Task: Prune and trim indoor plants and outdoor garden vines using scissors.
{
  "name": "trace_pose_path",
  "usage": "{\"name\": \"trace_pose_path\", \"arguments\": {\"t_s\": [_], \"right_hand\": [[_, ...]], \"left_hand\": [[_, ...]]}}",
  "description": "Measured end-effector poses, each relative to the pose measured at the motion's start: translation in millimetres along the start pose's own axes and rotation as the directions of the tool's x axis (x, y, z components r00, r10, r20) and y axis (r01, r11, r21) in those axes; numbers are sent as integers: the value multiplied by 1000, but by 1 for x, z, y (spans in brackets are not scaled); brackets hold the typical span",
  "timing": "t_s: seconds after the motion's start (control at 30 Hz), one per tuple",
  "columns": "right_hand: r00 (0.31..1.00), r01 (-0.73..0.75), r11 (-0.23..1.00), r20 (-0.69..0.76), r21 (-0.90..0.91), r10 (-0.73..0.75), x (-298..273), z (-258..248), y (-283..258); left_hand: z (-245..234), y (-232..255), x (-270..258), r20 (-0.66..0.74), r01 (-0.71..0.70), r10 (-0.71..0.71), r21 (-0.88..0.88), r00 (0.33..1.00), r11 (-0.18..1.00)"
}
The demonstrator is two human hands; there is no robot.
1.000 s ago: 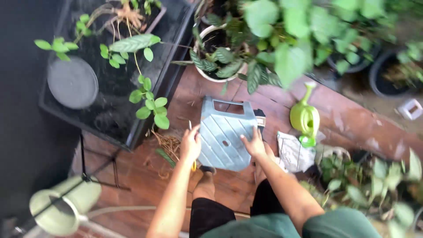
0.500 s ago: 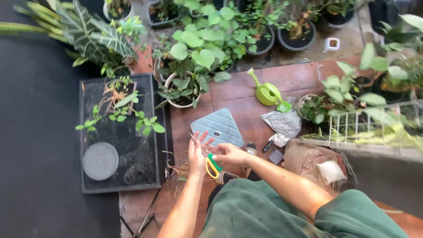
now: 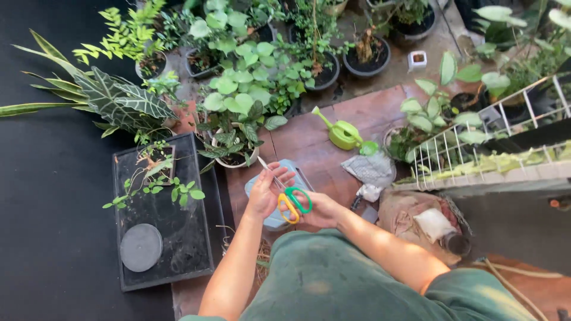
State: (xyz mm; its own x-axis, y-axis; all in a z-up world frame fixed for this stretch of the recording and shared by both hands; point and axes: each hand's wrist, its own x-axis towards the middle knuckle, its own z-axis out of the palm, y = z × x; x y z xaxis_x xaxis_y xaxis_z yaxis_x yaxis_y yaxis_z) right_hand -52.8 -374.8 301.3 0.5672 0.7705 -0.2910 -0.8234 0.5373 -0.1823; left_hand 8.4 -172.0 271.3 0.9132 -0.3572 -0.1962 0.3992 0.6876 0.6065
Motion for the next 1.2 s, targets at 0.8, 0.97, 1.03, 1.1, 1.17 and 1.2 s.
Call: {"name": "trace_pose_path", "arguments": {"t_s": [0.8, 0.97, 1.03, 1.1, 1.17, 1.2], "right_hand": [[798, 269, 685, -242, -677, -552, -38, -41, -66], [796, 407, 756, -208, -512, -569, -38, -29, -18], [783, 431, 745, -199, -509, -589, -40, -28, 3], [771, 452, 735, -192, -505, -607, -39, -27, 25], [760, 390, 720, -241, -575, -604, -37, -28, 53], [753, 387, 722, -255, -574, -606, -36, -28, 64]], "left_hand": [[13, -13, -41, -323, 313, -155, 527, 934, 790], [5, -4, -45, -223, 297, -203, 572, 953, 765], [-1, 0, -50, -169, 280, -224, 586, 960, 761], [-9, 7, -58, -116, 265, -245, 596, 963, 758], [-20, 13, -72, -106, 299, -297, 605, 949, 738], [-26, 16, -76, -103, 309, -311, 600, 945, 738]]}}
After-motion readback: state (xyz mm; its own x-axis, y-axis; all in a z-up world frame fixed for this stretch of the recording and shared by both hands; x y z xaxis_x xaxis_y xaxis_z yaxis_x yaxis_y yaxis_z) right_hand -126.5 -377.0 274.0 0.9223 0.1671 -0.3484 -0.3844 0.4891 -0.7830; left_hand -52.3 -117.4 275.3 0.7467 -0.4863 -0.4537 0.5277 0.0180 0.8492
